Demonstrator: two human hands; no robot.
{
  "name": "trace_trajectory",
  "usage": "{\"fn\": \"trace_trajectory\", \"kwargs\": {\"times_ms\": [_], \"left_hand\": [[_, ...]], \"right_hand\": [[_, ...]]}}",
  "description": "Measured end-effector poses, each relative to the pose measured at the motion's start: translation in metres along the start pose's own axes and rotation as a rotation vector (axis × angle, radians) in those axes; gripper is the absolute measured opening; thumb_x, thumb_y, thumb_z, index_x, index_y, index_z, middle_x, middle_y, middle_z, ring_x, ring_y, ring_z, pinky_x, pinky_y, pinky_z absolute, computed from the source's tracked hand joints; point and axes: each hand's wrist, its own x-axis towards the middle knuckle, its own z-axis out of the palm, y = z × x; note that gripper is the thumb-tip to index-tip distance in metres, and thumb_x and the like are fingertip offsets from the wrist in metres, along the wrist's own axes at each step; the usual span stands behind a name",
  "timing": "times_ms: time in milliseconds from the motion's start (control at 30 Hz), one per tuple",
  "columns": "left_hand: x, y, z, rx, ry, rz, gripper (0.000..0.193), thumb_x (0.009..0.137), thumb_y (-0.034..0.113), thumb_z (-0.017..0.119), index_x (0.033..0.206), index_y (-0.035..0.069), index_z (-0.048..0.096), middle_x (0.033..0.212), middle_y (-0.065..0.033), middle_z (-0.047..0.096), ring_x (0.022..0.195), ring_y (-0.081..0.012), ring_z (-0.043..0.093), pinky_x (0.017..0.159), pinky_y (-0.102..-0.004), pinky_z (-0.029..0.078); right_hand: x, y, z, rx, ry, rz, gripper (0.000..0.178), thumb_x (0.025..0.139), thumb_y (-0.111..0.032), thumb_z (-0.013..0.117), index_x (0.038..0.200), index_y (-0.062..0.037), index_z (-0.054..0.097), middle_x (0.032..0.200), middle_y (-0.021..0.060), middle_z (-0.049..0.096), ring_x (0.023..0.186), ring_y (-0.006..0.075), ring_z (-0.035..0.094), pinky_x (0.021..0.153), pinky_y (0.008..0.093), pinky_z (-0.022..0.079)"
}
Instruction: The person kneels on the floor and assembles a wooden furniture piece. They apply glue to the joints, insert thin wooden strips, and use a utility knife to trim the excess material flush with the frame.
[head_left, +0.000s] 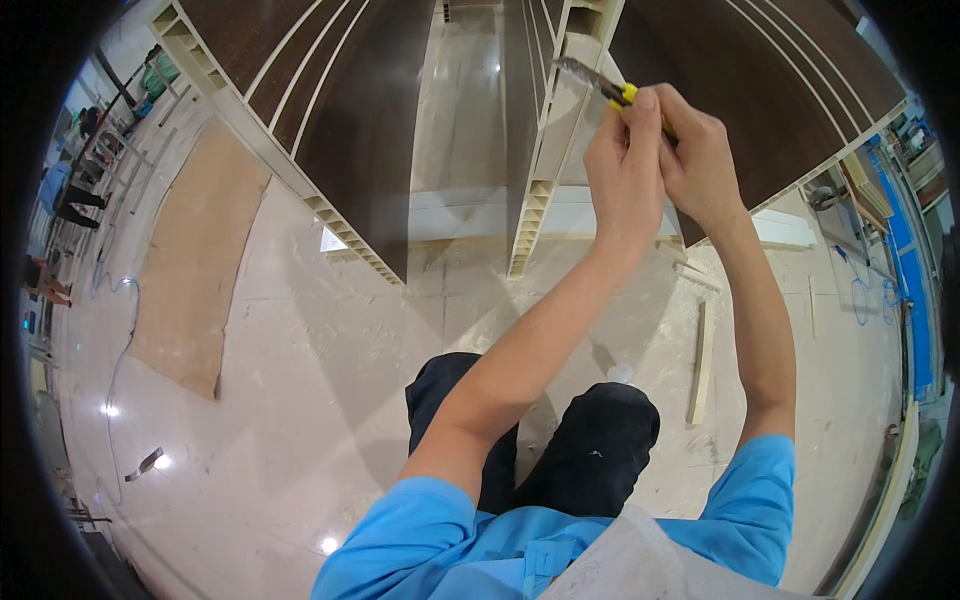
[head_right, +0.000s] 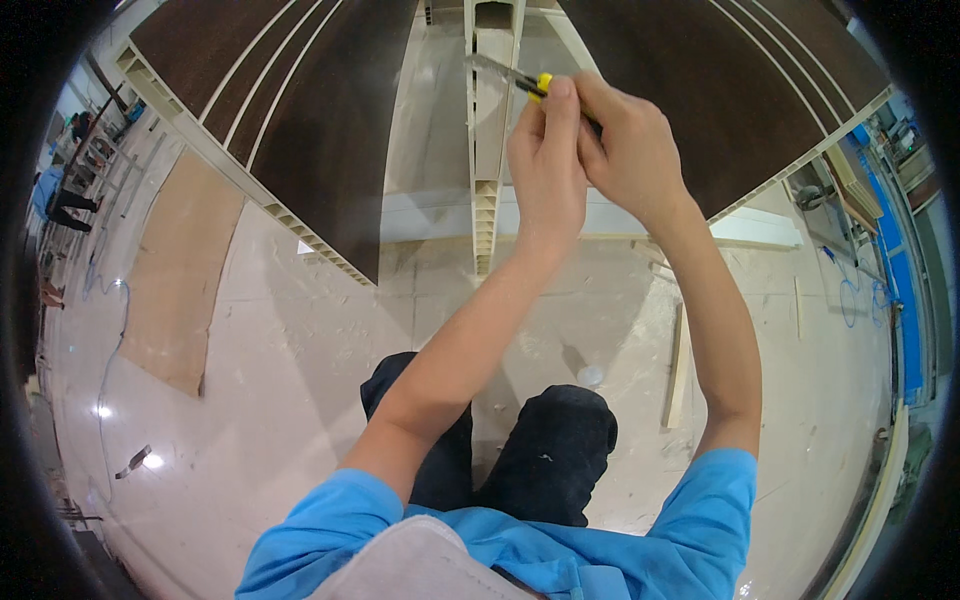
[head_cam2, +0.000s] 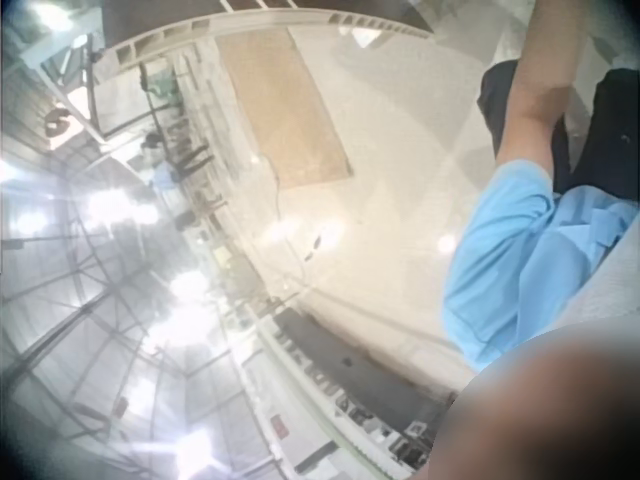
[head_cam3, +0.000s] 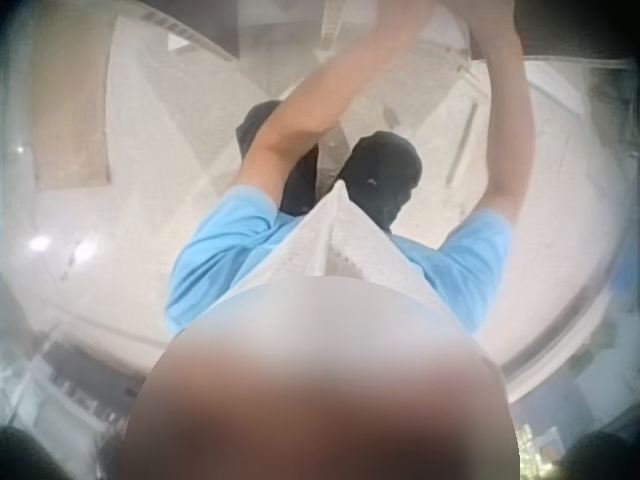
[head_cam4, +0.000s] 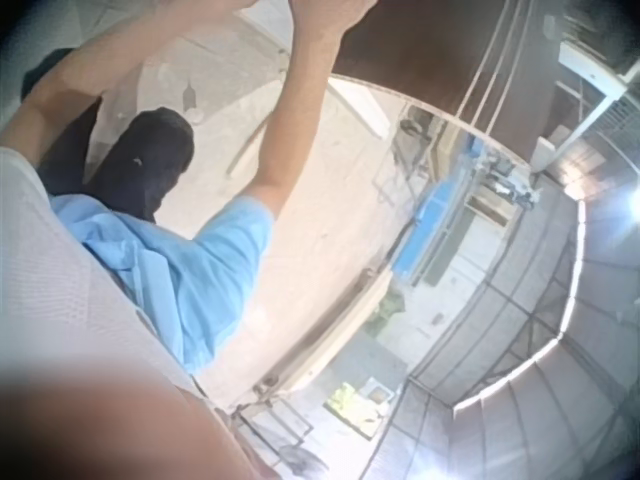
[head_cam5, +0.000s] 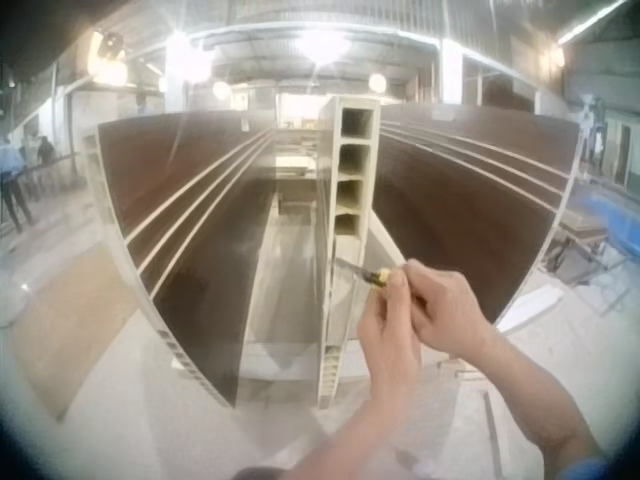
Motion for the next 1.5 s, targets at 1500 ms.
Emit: {"fn": "trace_trajectory", "kwargs": {"times_ms": [1500], "left_hand": [[0.021, 0.011, 0.020, 0.055, 0.145, 0.117, 0.055, 0.111, 0.042, 0.058, 0.080, -0.002, 0.065, 0.066, -0.0008, 0.055, 0.066, -0.0120, 0.049, 0.063, -0.0349, 0.041]], "right_hand": [[0.038, 0.008, -0.013, -0.003, -0.137, -0.033, 0.016, 0.099, -0.017, 0.065, 0.100, -0.0018, 0.059, 0.074, 0.0248, 0.062, 0.068, 0.0468, 0.059, 0.062, 0.0476, 0.047]]}}
